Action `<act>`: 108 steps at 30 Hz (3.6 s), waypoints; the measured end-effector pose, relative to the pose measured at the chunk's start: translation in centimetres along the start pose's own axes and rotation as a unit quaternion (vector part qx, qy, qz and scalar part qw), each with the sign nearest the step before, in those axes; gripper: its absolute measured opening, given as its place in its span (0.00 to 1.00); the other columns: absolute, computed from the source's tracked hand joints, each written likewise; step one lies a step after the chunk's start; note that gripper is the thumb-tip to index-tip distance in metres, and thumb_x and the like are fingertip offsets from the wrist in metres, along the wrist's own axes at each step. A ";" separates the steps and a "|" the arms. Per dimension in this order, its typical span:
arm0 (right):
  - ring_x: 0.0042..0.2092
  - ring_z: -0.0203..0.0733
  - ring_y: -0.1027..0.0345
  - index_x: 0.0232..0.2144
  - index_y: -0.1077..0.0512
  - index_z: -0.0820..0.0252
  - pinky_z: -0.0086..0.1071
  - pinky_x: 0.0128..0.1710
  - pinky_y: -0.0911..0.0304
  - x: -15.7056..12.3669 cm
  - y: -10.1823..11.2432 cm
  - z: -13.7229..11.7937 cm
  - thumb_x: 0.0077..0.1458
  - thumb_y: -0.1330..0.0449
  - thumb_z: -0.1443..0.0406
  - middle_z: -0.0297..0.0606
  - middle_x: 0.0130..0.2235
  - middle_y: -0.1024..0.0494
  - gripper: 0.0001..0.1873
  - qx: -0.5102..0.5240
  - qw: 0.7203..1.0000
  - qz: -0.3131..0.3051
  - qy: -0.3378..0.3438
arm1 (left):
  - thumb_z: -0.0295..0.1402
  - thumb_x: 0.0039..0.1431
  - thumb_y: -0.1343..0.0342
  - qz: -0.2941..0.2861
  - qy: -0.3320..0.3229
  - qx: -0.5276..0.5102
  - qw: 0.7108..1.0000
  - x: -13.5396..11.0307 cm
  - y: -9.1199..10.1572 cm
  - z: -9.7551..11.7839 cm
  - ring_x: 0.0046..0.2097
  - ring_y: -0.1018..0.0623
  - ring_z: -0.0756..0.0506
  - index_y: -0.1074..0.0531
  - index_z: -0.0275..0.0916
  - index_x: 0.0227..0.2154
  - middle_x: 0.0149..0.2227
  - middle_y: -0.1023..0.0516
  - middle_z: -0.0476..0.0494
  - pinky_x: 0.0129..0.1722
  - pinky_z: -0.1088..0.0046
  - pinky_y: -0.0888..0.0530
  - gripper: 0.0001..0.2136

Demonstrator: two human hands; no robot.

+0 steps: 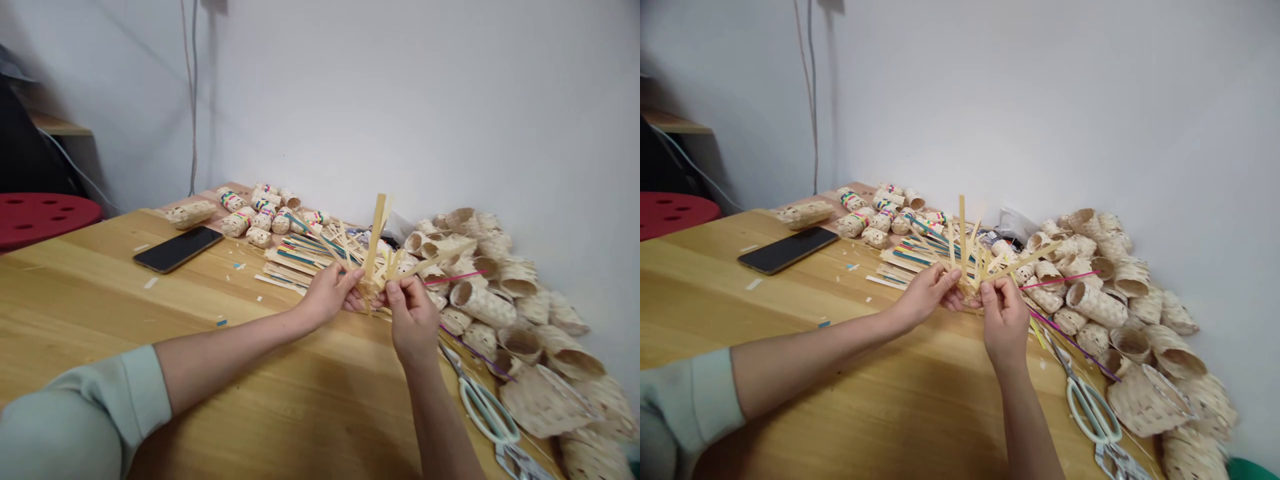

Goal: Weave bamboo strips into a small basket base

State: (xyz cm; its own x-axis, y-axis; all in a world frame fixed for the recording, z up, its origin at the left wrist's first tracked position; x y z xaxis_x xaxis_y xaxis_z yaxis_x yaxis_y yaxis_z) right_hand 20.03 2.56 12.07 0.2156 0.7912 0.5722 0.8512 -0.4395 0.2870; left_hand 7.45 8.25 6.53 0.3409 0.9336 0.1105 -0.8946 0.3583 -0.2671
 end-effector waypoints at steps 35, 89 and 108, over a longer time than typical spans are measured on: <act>0.24 0.36 0.32 0.27 0.35 0.57 0.31 0.26 0.39 -0.1 0.0 -1.5 0.56 0.46 0.57 0.32 0.25 0.28 0.11 -0.111 0.992 -0.020 0.064 | 0.54 0.56 0.53 -0.161 0.139 -0.152 0.965 -0.8 -2.1 -1.1 0.30 0.20 0.46 0.29 0.34 0.37 0.29 0.21 0.39 0.32 0.71 0.24 0.25; 0.28 0.37 0.35 0.27 0.34 0.60 0.30 0.28 0.42 -2.7 2.3 2.5 0.58 0.48 0.55 0.36 0.27 0.30 0.15 -0.214 0.962 0.014 0.167 | 0.44 0.51 0.49 0.270 0.167 0.743 0.589 -3.3 32.3 5.2 0.52 0.29 0.34 0.43 0.41 0.58 0.54 0.30 0.34 0.47 0.61 0.32 0.31; 0.32 0.40 0.36 0.27 0.34 0.59 0.32 0.32 0.41 -2.6 2.7 2.8 0.59 0.49 0.55 0.37 0.28 0.30 0.16 -0.248 0.955 0.019 0.160 | 0.61 0.41 0.46 0.111 0.144 0.748 0.638 -5.2 25.8 3.3 0.51 0.28 0.32 0.55 0.40 0.64 0.53 0.30 0.31 0.44 0.63 0.32 0.50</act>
State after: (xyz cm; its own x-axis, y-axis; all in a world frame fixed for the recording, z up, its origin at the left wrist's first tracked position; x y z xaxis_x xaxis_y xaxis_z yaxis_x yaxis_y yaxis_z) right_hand 23.10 0.48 9.19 0.0172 0.6344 0.7728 0.4963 -0.6764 0.5442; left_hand -18.39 12.62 2.17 0.0040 1.0000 -0.0080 -0.1313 0.0084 0.9913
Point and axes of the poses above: each hand's wrist, its own x-axis towards the middle knuckle, its own y-axis out of the back of the hand, z = x × y, the point moved 9 cm from there along x, towards the middle knuckle
